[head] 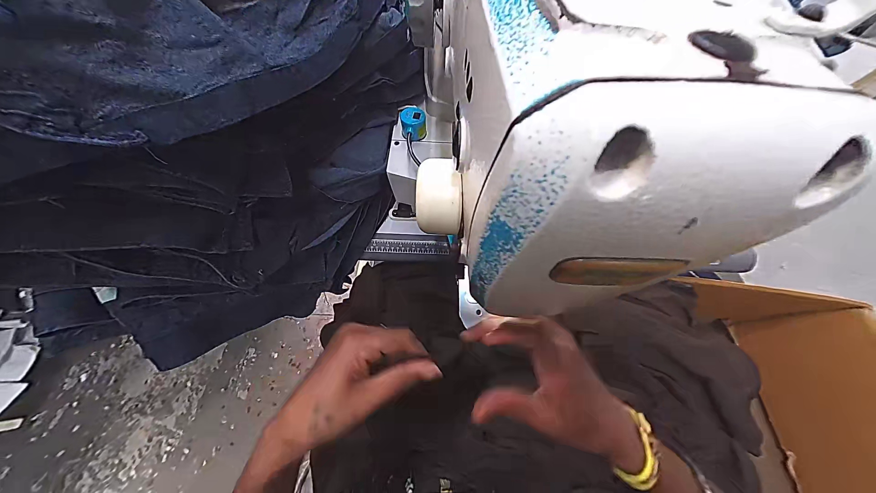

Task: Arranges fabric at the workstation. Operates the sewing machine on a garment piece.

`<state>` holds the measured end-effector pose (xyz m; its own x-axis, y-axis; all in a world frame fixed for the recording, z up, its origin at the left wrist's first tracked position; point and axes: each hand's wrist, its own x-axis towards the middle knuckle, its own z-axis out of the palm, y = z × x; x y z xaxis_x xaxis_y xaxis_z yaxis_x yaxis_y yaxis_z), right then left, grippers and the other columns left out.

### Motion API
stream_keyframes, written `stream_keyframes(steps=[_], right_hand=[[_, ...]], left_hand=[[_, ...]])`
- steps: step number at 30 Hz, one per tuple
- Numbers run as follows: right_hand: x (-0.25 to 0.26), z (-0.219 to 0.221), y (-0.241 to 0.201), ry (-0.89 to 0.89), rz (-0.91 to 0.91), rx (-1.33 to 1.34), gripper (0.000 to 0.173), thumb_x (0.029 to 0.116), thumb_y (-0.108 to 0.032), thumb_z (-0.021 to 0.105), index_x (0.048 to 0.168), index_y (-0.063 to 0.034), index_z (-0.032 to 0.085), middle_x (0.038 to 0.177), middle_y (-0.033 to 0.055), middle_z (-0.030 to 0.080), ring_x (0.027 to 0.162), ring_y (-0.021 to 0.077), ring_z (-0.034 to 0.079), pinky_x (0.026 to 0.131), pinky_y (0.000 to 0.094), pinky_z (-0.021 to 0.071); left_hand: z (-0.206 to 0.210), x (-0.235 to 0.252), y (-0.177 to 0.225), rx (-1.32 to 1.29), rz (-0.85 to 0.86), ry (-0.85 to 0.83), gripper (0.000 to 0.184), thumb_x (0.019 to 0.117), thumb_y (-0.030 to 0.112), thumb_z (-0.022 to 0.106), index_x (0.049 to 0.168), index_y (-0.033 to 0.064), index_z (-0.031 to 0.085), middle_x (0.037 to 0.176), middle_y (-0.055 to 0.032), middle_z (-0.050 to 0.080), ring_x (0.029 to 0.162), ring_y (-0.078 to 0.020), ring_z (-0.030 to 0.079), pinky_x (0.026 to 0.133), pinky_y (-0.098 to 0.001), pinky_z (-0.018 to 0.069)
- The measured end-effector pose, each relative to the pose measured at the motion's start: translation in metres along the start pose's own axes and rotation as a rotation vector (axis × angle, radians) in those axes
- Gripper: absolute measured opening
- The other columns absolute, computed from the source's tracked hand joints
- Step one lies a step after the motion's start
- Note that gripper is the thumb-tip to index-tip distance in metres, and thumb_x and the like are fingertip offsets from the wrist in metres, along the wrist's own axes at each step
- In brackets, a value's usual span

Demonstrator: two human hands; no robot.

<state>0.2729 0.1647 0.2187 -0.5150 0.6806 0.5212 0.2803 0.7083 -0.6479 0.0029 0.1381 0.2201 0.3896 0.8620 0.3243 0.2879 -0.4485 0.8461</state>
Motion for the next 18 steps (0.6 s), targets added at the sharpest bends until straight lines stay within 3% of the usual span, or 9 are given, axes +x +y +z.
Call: stream_keyframes(steps=[1, 3, 5, 7, 10, 15, 18], right_hand=[[-0.001, 0.008, -0.011, -0.089, -0.028, 0.086, 0.054, 0.0944, -0.057, 0.065, 0.124, -0.0123, 0.058, 0.11, 0.0034, 0.071, 0.107, 0.0122, 0.066, 0.095, 0.0307, 0.0532], [-0.003, 0.008, -0.02, -0.154, -0.023, 0.226, 0.042, 0.0957, -0.035, 0.072, 0.123, -0.0088, 0.054, 0.108, 0.0056, 0.067, 0.102, 0.0107, 0.064, 0.093, 0.0249, 0.0503], [-0.009, -0.016, -0.012, -0.091, 0.087, 0.241, 0.034, 0.0971, -0.026, 0.07, 0.121, -0.0098, 0.053, 0.107, -0.0012, 0.065, 0.099, 0.001, 0.061, 0.088, 0.0161, 0.0508], [-0.016, -0.05, 0.01, 0.007, 0.221, 0.208, 0.031, 0.099, -0.03, 0.067, 0.122, -0.0169, 0.051, 0.099, -0.0171, 0.066, 0.092, -0.0114, 0.062, 0.081, 0.0105, 0.0535], [-0.022, -0.074, 0.041, 0.133, 0.376, 0.216, 0.017, 0.0993, -0.02, 0.061, 0.114, -0.0201, 0.051, 0.074, -0.0223, 0.055, 0.066, -0.0117, 0.052, 0.062, 0.0073, 0.044], [-0.018, -0.076, 0.058, 0.281, 0.467, 0.178, 0.018, 0.0964, -0.009, 0.058, 0.113, -0.0132, 0.051, 0.083, -0.0188, 0.066, 0.074, -0.0092, 0.062, 0.069, 0.0101, 0.0514], [-0.021, -0.082, 0.059, 0.311, 0.505, 0.133, 0.02, 0.0946, -0.009, 0.058, 0.111, -0.0153, 0.05, 0.076, -0.0225, 0.061, 0.068, -0.0123, 0.058, 0.064, 0.0073, 0.0478]], left_hand=[[0.006, 0.004, 0.011, -0.056, 0.06, -0.078, 0.03, 0.1012, 0.037, 0.063, 0.091, 0.0093, 0.072, 0.076, 0.0054, 0.069, 0.07, 0.0084, 0.06, 0.064, -0.0089, 0.0483], [0.001, 0.007, 0.019, -0.098, 0.07, -0.095, 0.029, 0.101, 0.037, 0.063, 0.091, 0.0107, 0.072, 0.077, 0.0064, 0.069, 0.072, 0.0085, 0.06, 0.065, -0.0089, 0.0487], [-0.023, -0.003, 0.008, -0.066, -0.084, 0.058, 0.024, 0.1, 0.042, 0.063, 0.092, 0.0221, 0.073, 0.081, 0.0166, 0.069, 0.075, 0.0123, 0.06, 0.067, -0.0077, 0.0497], [-0.044, -0.015, -0.013, -0.066, -0.322, 0.243, 0.019, 0.0949, 0.044, 0.067, 0.085, 0.029, 0.073, 0.077, 0.0203, 0.066, 0.069, 0.0105, 0.059, 0.063, -0.0091, 0.0487], [-0.044, -0.017, -0.036, -0.065, -0.564, 0.333, 0.014, 0.0938, 0.03, 0.065, 0.083, 0.023, 0.069, 0.072, 0.0174, 0.065, 0.064, 0.0075, 0.06, 0.059, -0.0121, 0.0504], [-0.03, 0.005, -0.043, -0.051, -0.524, 0.336, 0.013, 0.0957, 0.025, 0.065, 0.087, 0.0179, 0.072, 0.074, 0.0146, 0.066, 0.066, 0.0075, 0.06, 0.062, -0.0118, 0.0496], [-0.029, 0.013, -0.039, 0.034, -0.487, 0.287, 0.017, 0.0955, 0.031, 0.066, 0.088, 0.0172, 0.072, 0.074, 0.0144, 0.065, 0.067, 0.0087, 0.058, 0.063, -0.0129, 0.0482]])
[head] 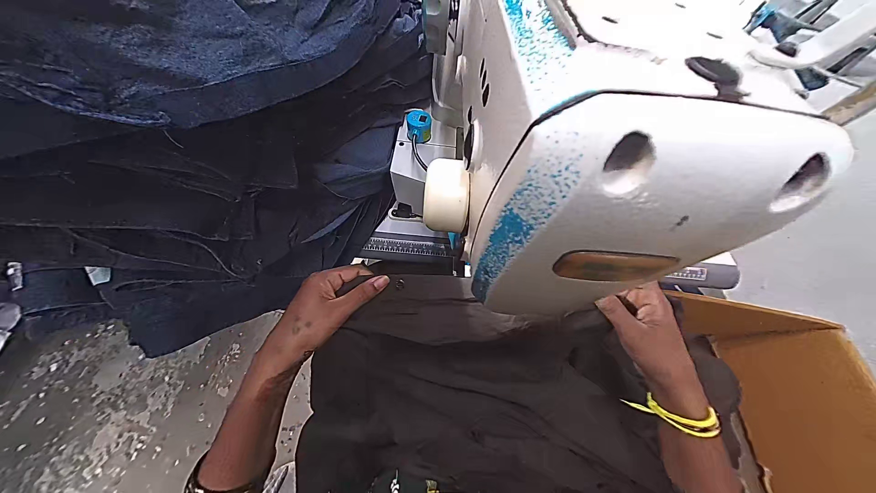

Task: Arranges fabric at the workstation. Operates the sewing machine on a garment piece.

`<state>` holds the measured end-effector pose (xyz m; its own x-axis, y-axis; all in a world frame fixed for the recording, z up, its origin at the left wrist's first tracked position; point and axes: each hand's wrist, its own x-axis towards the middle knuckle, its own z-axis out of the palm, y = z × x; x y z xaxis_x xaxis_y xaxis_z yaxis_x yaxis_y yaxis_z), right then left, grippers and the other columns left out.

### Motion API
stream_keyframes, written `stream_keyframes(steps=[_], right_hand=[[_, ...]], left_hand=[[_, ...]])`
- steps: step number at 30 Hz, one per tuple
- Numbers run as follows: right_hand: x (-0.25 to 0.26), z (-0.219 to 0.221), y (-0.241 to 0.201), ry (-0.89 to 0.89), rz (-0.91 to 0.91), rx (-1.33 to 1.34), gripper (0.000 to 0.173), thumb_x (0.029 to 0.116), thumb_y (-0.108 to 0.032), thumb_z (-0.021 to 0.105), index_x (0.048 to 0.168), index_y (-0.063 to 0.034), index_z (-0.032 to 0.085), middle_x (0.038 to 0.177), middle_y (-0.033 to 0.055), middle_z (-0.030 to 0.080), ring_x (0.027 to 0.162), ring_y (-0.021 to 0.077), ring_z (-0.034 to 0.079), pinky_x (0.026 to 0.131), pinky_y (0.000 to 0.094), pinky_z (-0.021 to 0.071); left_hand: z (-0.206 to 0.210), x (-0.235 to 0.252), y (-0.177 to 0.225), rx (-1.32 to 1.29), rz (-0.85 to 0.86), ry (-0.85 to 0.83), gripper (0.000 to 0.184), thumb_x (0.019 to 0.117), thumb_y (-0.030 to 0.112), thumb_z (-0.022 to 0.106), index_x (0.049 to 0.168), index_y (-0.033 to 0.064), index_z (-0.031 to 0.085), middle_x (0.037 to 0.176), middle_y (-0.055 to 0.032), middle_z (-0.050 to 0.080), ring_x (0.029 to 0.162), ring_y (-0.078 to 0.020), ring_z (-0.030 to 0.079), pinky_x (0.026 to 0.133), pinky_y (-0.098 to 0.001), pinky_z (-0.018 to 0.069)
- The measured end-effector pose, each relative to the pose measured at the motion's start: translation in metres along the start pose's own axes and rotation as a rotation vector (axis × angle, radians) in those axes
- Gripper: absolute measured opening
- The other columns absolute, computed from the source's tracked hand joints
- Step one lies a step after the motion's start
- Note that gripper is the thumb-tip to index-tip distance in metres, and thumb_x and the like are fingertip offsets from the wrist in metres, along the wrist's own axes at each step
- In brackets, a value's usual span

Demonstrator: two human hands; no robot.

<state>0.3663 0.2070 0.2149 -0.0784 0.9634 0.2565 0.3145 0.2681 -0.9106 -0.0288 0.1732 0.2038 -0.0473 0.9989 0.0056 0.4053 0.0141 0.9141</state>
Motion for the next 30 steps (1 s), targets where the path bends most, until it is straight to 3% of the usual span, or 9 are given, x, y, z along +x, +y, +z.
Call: stream_keyframes(steps=[5, 8, 11, 14, 17, 20, 23, 27, 30], right_hand=[[-0.004, -0.008, 0.018, -0.012, -0.07, -0.315, 0.019, 0.0962, -0.017, 0.058, 0.112, -0.0063, 0.057, 0.074, -0.0153, 0.059, 0.064, -0.0101, 0.054, 0.063, 0.0105, 0.0468], [0.008, -0.01, 0.023, 0.029, -0.105, -0.714, 0.027, 0.0983, -0.018, 0.061, 0.113, 0.0029, 0.07, 0.091, 0.0174, 0.071, 0.088, 0.0355, 0.068, 0.079, 0.0567, 0.0519], [0.033, 0.007, 0.027, 0.105, -0.187, -0.863, 0.026, 0.0982, -0.019, 0.062, 0.112, 0.0, 0.075, 0.104, 0.0253, 0.07, 0.102, 0.0474, 0.066, 0.086, 0.0622, 0.0508], [0.059, 0.027, 0.03, 0.08, -0.189, -0.922, 0.03, 0.0974, -0.017, 0.066, 0.119, 0.0027, 0.072, 0.108, 0.0279, 0.068, 0.105, 0.0488, 0.064, 0.086, 0.0613, 0.0513], [0.076, 0.037, 0.037, 0.039, -0.164, -0.972, 0.032, 0.0964, -0.009, 0.063, 0.124, 0.0061, 0.069, 0.118, 0.0287, 0.066, 0.112, 0.0468, 0.064, 0.091, 0.0564, 0.0533], [0.082, 0.039, 0.048, 0.092, -0.23, -1.004, 0.019, 0.0922, 0.0, 0.06, 0.106, 0.003, 0.073, 0.112, 0.0232, 0.068, 0.108, 0.0406, 0.066, 0.086, 0.0493, 0.0566], [0.079, 0.033, 0.053, 0.145, -0.298, -0.947, 0.012, 0.0891, -0.002, 0.066, 0.097, 0.0004, 0.074, 0.1, 0.0214, 0.069, 0.098, 0.0398, 0.068, 0.08, 0.0476, 0.0578], [0.079, 0.03, 0.054, 0.092, -0.299, -1.037, 0.029, 0.0915, -0.005, 0.067, 0.12, -0.0023, 0.073, 0.106, 0.0204, 0.069, 0.098, 0.0384, 0.068, 0.077, 0.0454, 0.0575], [0.079, 0.033, 0.052, 0.088, -0.3, -1.078, 0.029, 0.0906, 0.003, 0.062, 0.117, -0.0007, 0.074, 0.11, 0.021, 0.07, 0.1, 0.0385, 0.069, 0.077, 0.0472, 0.0568]], left_hand=[[0.006, 0.004, -0.017, 0.249, 0.096, 0.03, 0.03, 0.0954, 0.043, 0.062, 0.091, 0.0153, 0.074, 0.082, 0.0079, 0.067, 0.075, -0.0002, 0.06, 0.07, -0.0276, 0.0493], [0.019, 0.002, -0.017, 0.352, 0.228, -0.005, 0.037, 0.1002, 0.038, 0.056, 0.119, 0.0099, 0.072, 0.114, -0.0109, 0.072, 0.108, -0.028, 0.067, 0.091, -0.0591, 0.0493], [0.046, 0.001, -0.004, 0.185, 0.272, -0.171, 0.051, 0.1058, 0.04, 0.047, 0.143, 0.0068, 0.056, 0.137, -0.0087, 0.063, 0.129, -0.0168, 0.057, 0.11, -0.0431, 0.0445], [0.073, 0.001, 0.017, -0.02, 0.178, -0.196, 0.054, 0.1066, 0.035, 0.044, 0.146, -0.0011, 0.047, 0.134, -0.0097, 0.062, 0.123, -0.0048, 0.058, 0.106, -0.0261, 0.0464], [0.09, 0.003, 0.025, 0.021, 0.098, -0.115, 0.055, 0.1027, 0.028, 0.046, 0.146, -0.0059, 0.045, 0.137, -0.0207, 0.059, 0.129, -0.0188, 0.056, 0.111, -0.036, 0.0426], [0.1, 0.0, 0.028, 0.015, 0.019, -0.062, 0.05, 0.1022, 0.017, 0.047, 0.144, -0.0103, 0.046, 0.14, -0.0274, 0.055, 0.135, -0.0257, 0.051, 0.115, -0.0384, 0.0374], [0.102, -0.002, 0.034, -0.07, -0.071, -0.049, 0.05, 0.1023, 0.01, 0.049, 0.146, -0.011, 0.039, 0.136, -0.0247, 0.056, 0.125, -0.0135, 0.055, 0.108, -0.0266, 0.0424], [0.105, 0.008, 0.037, -0.154, -0.111, -0.046, 0.057, 0.1003, 0.015, 0.052, 0.146, -0.0134, 0.034, 0.131, -0.021, 0.057, 0.115, -0.005, 0.056, 0.098, -0.0188, 0.0445], [0.108, 0.013, 0.027, -0.143, -0.07, 0.003, 0.06, 0.0979, 0.021, 0.059, 0.143, -0.0116, 0.037, 0.119, -0.0139, 0.061, 0.103, -0.0014, 0.058, 0.091, -0.0183, 0.0475]])
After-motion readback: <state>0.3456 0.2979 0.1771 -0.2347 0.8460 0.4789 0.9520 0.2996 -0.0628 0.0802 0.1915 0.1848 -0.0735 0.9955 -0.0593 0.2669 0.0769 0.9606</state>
